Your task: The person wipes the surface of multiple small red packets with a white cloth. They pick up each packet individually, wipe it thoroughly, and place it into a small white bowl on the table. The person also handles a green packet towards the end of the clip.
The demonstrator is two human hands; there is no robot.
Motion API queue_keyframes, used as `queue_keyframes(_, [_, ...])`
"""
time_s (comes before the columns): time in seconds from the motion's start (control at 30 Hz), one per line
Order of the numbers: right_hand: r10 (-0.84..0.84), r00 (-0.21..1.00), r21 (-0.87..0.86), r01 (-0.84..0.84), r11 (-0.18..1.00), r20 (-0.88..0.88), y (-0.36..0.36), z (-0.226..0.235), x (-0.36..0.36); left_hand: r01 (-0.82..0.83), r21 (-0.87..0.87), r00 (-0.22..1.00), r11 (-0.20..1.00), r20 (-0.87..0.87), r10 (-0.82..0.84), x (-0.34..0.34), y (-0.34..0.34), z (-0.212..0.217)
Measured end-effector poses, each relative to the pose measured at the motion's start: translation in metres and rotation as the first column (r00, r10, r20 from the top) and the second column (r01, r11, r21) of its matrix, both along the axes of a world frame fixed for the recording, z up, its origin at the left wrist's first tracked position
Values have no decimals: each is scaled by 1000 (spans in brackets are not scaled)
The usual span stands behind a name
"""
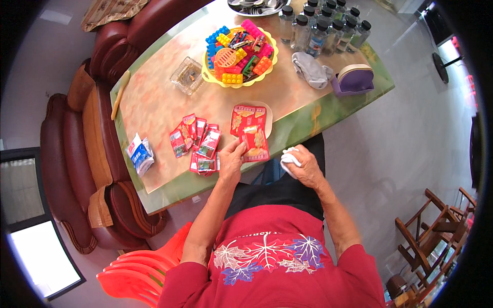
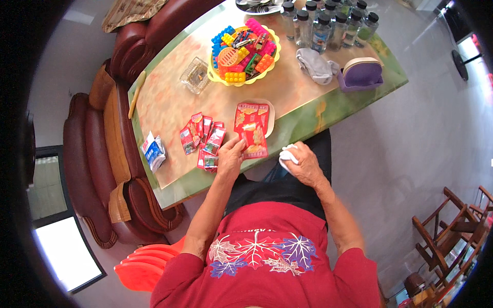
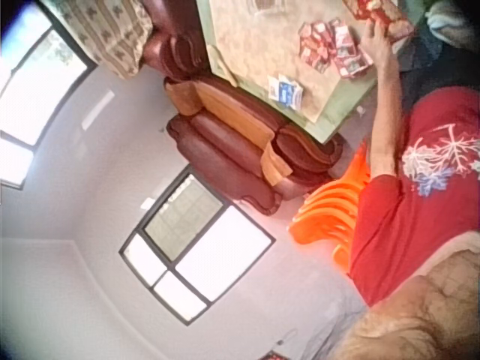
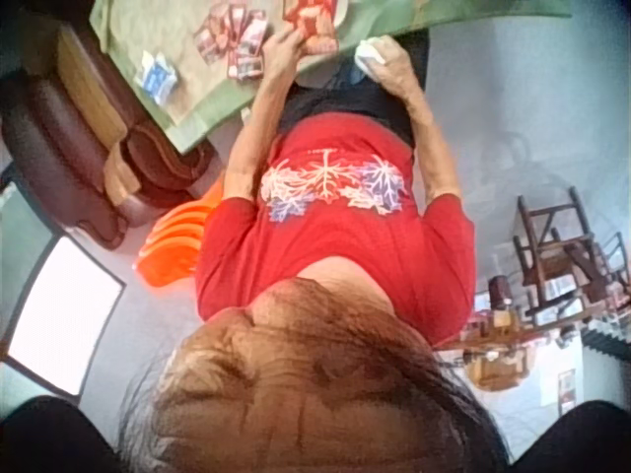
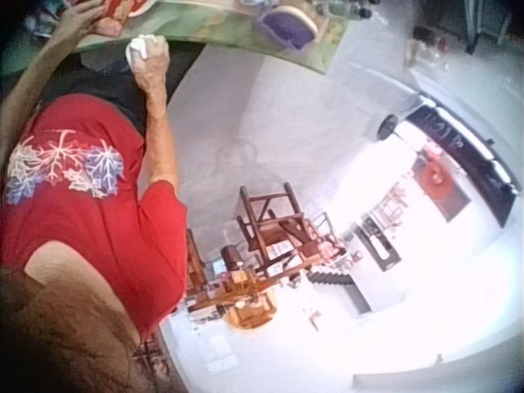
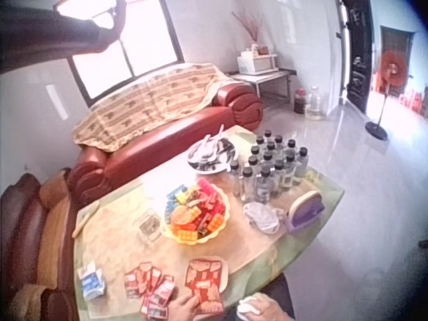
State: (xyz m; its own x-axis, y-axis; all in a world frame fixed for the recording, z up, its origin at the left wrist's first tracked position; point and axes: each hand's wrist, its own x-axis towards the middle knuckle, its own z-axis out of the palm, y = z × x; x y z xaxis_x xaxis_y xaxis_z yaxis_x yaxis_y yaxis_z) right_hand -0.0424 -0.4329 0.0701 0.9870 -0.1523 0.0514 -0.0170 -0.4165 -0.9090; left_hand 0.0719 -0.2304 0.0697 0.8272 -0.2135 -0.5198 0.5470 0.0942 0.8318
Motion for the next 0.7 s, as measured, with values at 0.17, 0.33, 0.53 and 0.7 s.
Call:
queue_keyframes(0.17, [5, 999, 62, -3, 998, -32, 8, -9, -21, -25, 187, 946, 982, 323, -37, 40, -29, -53])
queue_keyframes(0.33, [-30, 998, 90, 35, 995, -63, 7, -15, -36, -30, 361, 849, 932, 502, -168, 66, -37, -80])
queue_keyframes(0.53, [-65, 992, 121, 78, 989, -111, 6, -15, -39, -17, 663, 818, 748, 440, -371, 66, -48, -57])
queue_keyframes(0.7, [-59, 993, 110, 70, 991, -101, 8, -11, -31, -199, 761, 622, 618, 585, -521, 54, -57, -62])
